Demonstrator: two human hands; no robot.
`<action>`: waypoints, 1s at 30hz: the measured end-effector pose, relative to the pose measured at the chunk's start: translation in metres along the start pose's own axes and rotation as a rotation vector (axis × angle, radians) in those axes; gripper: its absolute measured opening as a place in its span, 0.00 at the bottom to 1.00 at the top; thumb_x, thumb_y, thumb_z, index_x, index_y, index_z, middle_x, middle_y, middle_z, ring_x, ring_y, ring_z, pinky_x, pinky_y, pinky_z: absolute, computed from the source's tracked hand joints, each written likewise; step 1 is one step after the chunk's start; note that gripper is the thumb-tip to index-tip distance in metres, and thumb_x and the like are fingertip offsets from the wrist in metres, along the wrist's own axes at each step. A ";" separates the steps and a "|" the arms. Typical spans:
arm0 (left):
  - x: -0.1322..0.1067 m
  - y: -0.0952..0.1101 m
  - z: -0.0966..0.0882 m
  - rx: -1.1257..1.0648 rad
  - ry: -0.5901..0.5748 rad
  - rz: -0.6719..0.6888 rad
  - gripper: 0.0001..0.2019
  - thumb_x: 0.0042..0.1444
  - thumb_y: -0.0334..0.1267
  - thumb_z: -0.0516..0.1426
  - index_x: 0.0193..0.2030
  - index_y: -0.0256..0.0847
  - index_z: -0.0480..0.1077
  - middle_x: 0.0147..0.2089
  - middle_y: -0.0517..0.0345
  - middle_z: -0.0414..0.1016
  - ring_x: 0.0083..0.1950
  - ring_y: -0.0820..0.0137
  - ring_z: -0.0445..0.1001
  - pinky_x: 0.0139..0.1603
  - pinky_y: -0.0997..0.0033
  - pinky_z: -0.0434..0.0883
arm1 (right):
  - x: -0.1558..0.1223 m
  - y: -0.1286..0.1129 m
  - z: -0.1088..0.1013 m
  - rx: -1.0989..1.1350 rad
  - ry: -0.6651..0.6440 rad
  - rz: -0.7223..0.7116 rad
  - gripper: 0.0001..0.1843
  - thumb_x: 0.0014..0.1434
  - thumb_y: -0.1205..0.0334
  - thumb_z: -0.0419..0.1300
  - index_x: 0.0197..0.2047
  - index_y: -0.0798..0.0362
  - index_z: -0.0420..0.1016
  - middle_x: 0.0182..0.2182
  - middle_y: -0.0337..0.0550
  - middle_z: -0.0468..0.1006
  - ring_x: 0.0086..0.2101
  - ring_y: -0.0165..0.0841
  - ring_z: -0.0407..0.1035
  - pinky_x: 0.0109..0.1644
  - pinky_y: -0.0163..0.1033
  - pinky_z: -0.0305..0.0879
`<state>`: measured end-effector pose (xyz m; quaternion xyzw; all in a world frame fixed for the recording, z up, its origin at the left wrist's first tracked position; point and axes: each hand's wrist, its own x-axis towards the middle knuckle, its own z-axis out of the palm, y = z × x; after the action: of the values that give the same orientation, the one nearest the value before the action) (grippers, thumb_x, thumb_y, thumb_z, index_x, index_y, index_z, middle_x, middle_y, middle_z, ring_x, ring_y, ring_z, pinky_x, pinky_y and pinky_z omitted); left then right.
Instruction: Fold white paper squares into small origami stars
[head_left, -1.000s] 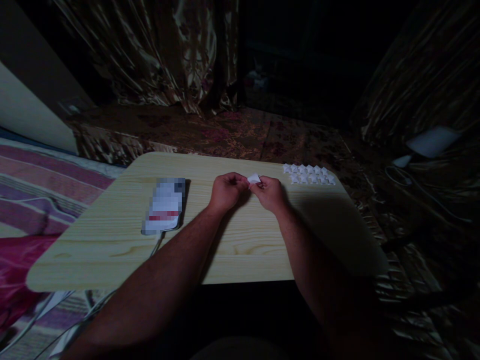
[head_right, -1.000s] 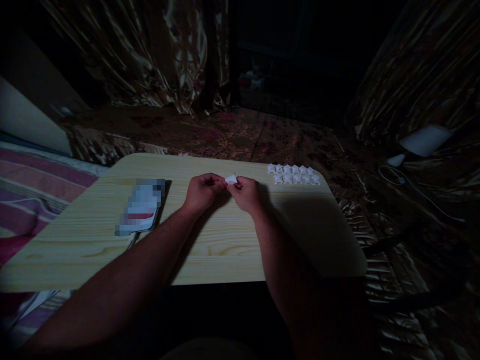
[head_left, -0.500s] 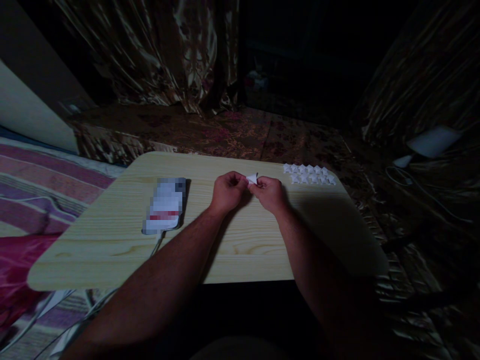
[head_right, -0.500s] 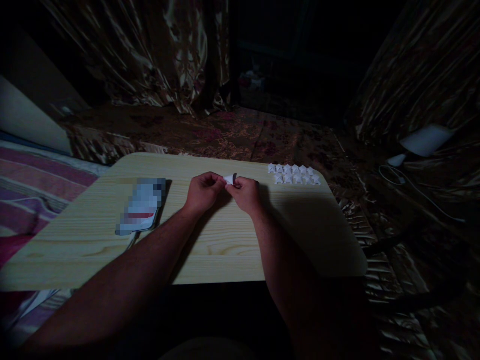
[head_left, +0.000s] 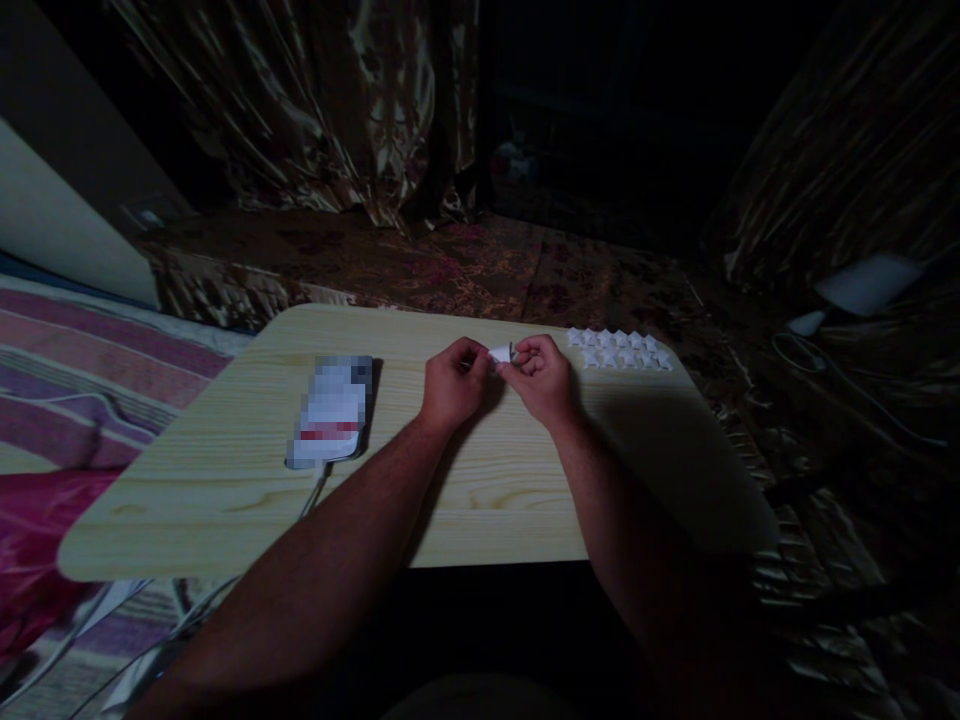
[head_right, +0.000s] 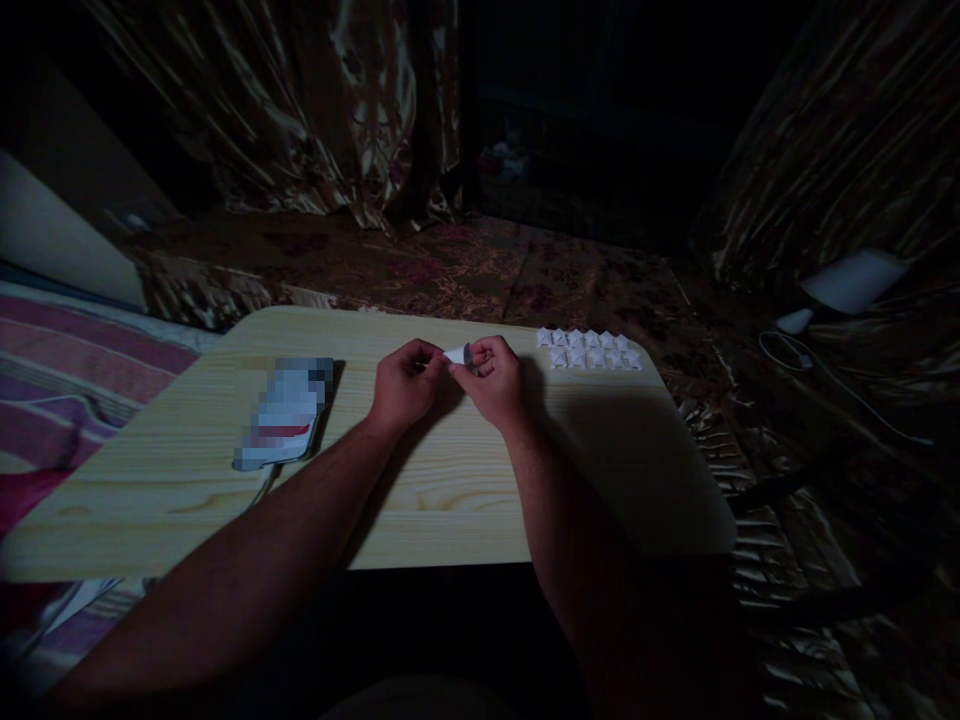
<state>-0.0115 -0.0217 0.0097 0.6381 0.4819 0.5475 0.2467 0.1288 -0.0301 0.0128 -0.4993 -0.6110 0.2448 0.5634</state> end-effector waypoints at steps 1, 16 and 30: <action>0.000 0.000 0.000 0.009 -0.004 0.005 0.07 0.53 0.40 0.55 0.30 0.39 0.70 0.26 0.60 0.71 0.27 0.74 0.65 0.30 0.75 0.61 | 0.000 0.000 -0.001 -0.025 -0.003 -0.016 0.17 0.47 0.58 0.65 0.39 0.52 0.66 0.31 0.37 0.70 0.23 0.23 0.59 0.26 0.30 0.58; -0.003 0.000 -0.001 0.067 -0.047 0.041 0.08 0.53 0.40 0.54 0.32 0.40 0.72 0.26 0.60 0.70 0.27 0.73 0.64 0.30 0.75 0.60 | 0.000 0.000 -0.003 -0.122 -0.018 -0.170 0.06 0.51 0.63 0.61 0.34 0.52 0.73 0.39 0.42 0.68 0.25 0.24 0.59 0.30 0.33 0.61; -0.004 0.003 -0.001 0.066 -0.079 0.066 0.07 0.53 0.39 0.55 0.32 0.39 0.72 0.25 0.60 0.70 0.27 0.74 0.64 0.29 0.75 0.60 | -0.002 -0.002 -0.004 -0.202 -0.073 -0.167 0.05 0.53 0.61 0.60 0.32 0.53 0.74 0.32 0.40 0.70 0.26 0.26 0.60 0.31 0.34 0.60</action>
<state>-0.0113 -0.0267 0.0107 0.6827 0.4683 0.5133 0.2263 0.1316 -0.0340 0.0149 -0.4918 -0.6920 0.1521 0.5061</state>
